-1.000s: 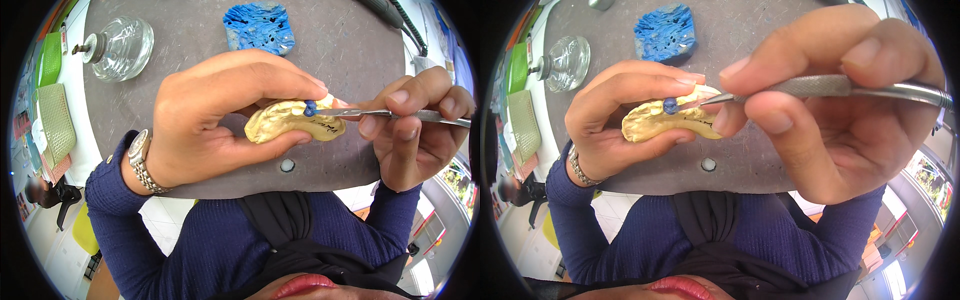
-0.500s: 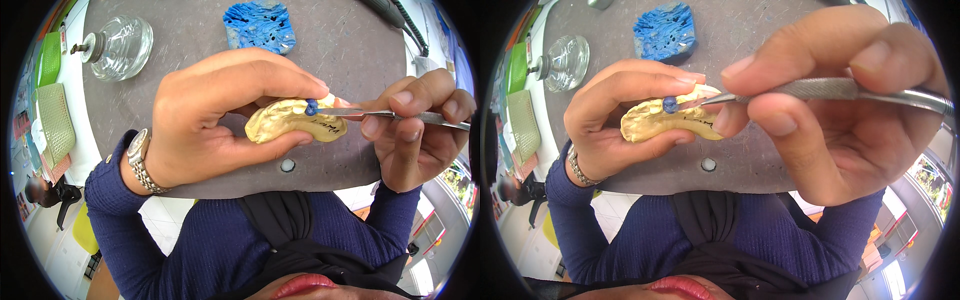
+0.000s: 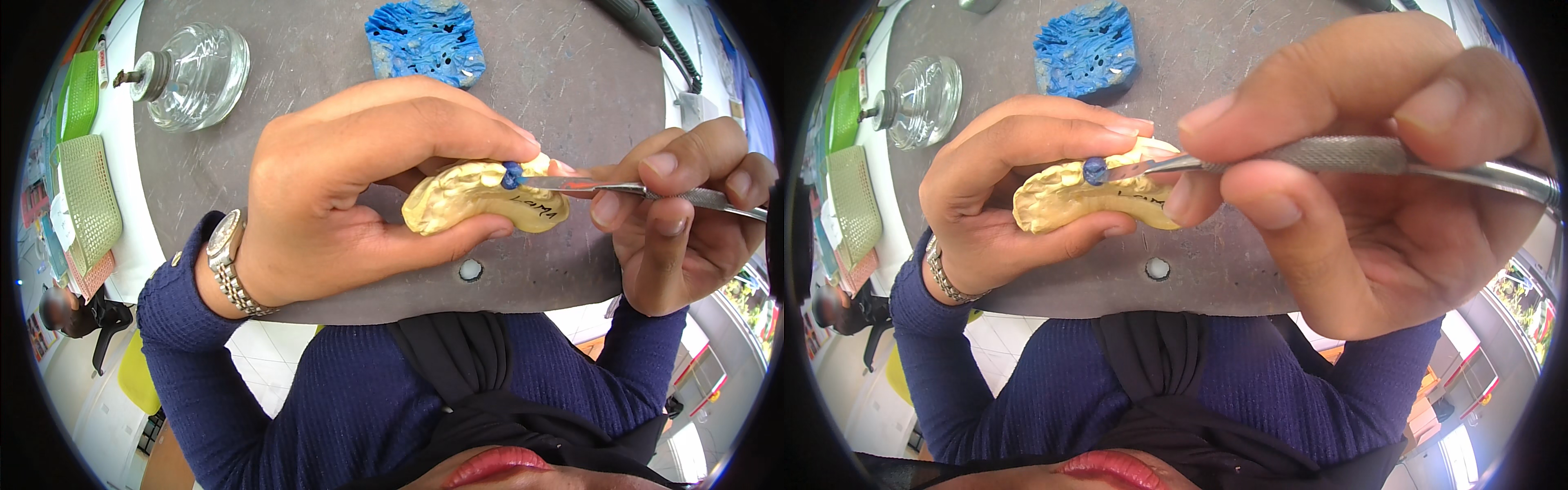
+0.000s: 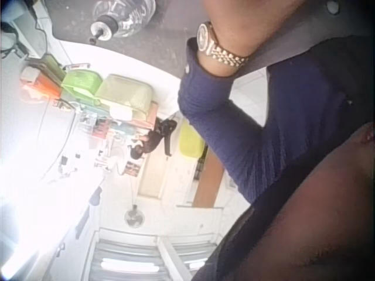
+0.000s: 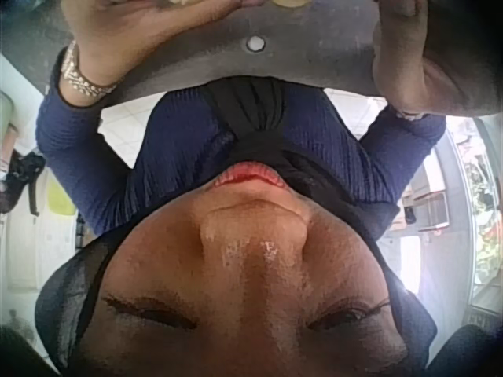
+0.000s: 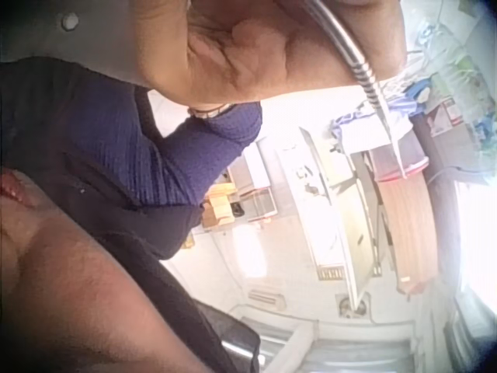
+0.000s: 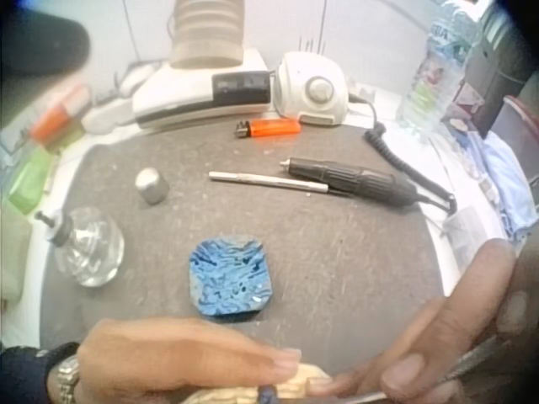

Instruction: The person applies blue wax to a yellow dental mold using a metal sculpting tool heated over an alcohol lamp, then smooths the wax surface and adds more material.

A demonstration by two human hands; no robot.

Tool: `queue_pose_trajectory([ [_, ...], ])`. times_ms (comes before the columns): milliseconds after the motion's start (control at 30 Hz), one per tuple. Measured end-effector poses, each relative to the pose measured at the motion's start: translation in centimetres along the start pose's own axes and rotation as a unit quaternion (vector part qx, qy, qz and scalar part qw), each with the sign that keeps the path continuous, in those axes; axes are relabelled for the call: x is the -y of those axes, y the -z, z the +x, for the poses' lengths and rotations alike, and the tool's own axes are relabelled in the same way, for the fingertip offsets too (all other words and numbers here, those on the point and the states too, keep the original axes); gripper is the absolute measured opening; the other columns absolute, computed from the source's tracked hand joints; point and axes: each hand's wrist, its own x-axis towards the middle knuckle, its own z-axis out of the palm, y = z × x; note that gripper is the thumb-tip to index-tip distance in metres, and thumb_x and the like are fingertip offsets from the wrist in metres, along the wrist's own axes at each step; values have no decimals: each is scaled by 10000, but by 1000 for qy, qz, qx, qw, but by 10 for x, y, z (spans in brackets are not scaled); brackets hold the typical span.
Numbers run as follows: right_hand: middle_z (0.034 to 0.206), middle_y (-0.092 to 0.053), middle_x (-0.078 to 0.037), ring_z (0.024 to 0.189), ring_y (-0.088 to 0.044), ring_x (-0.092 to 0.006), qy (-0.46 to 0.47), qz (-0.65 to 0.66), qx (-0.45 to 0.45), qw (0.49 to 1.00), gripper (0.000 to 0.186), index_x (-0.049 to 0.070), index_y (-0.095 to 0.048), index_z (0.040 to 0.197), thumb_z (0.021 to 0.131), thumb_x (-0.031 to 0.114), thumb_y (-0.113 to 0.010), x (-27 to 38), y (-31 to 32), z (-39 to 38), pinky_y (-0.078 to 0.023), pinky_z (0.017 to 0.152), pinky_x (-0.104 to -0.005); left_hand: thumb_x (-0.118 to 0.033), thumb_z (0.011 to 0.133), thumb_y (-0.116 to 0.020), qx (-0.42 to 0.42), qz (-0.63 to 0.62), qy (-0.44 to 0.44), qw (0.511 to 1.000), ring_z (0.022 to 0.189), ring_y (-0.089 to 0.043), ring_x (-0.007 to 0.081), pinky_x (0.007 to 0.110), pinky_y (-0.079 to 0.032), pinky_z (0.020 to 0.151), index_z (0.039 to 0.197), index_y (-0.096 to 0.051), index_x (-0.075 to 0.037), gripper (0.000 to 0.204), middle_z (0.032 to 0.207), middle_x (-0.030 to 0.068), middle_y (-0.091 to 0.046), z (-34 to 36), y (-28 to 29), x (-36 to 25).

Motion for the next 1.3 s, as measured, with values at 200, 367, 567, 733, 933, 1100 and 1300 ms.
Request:
queue_pose_trajectory([
  [200, 984, -512, -114, 659, -606, -148, 0, 0, 1, 1000, 317, -8, -285, 1185, 937, 41, -477, 0, 0, -1, -610, 607, -292, -1, 639, -825, 2, 4, -1, 1000, 993, -644, 249, 312, -524, 844, 1059, -629, 34, 465, 1064, 193, -640, 0, 0, -1],
  [367, 987, -510, -114, 664, -606, -148, -1, -2, 1, 1000, 315, -9, -285, 1186, 938, 42, -473, 0, 0, -1, -611, 608, -293, -3, 633, -828, 5, 17, -5, 1000, 989, -646, 251, 311, -524, 840, 1055, -631, 32, 466, 1058, 194, -644, 1, 1, -1],
  [567, 991, -508, -115, 669, -606, -149, -2, -1, 2, 1000, 313, -11, -284, 1187, 940, 42, -469, 0, 0, -1, -612, 610, -294, 3, 632, -827, 4, 9, -3, 1000, 992, -647, 258, 315, -525, 843, 1053, -632, 33, 465, 1056, 193, -642, 1, 1, -1],
  [733, 994, -506, -116, 674, -606, -149, -3, -2, 3, 1000, 311, -12, -284, 1188, 941, 43, -466, 0, 0, -1, -612, 611, -296, 10, 632, -824, 7, 3, -2, 1000, 1001, -645, 267, 320, -528, 850, 1061, -629, 33, 472, 1061, 190, -636, 1, 1, 0],
  [933, 998, -503, -117, 680, -605, -149, -3, -1, 4, 1000, 309, -13, -283, 1189, 943, 43, -461, 0, 0, -2, -613, 612, -297, 15, 631, -823, 11, 3, -3, 1000, 1005, -644, 271, 325, -530, 854, 1069, -625, 33, 481, 1069, 190, -631, 1, 2, 0],
  [1100, 1001, -502, -118, 684, -605, -149, -6, 0, 4, 1000, 307, -14, -283, 1190, 944, 44, -458, -1, 0, -3, -614, 614, -298, 19, 629, -822, 12, 4, -4, 1000, 1005, -645, 275, 328, -530, 854, 1069, -625, 35, 482, 1067, 193, -631, 1, 2, 0],
  [1300, 1005, -499, -119, 690, -605, -149, -8, -2, 5, 1000, 305, -16, -282, 1191, 945, 45, -454, -1, 0, -4, -614, 615, -300, 20, 626, -822, 14, 3, -6, 1000, 1005, -646, 280, 332, -531, 853, 1069, -623, 39, 486, 1067, 195, -631, 1, 2, 0],
])
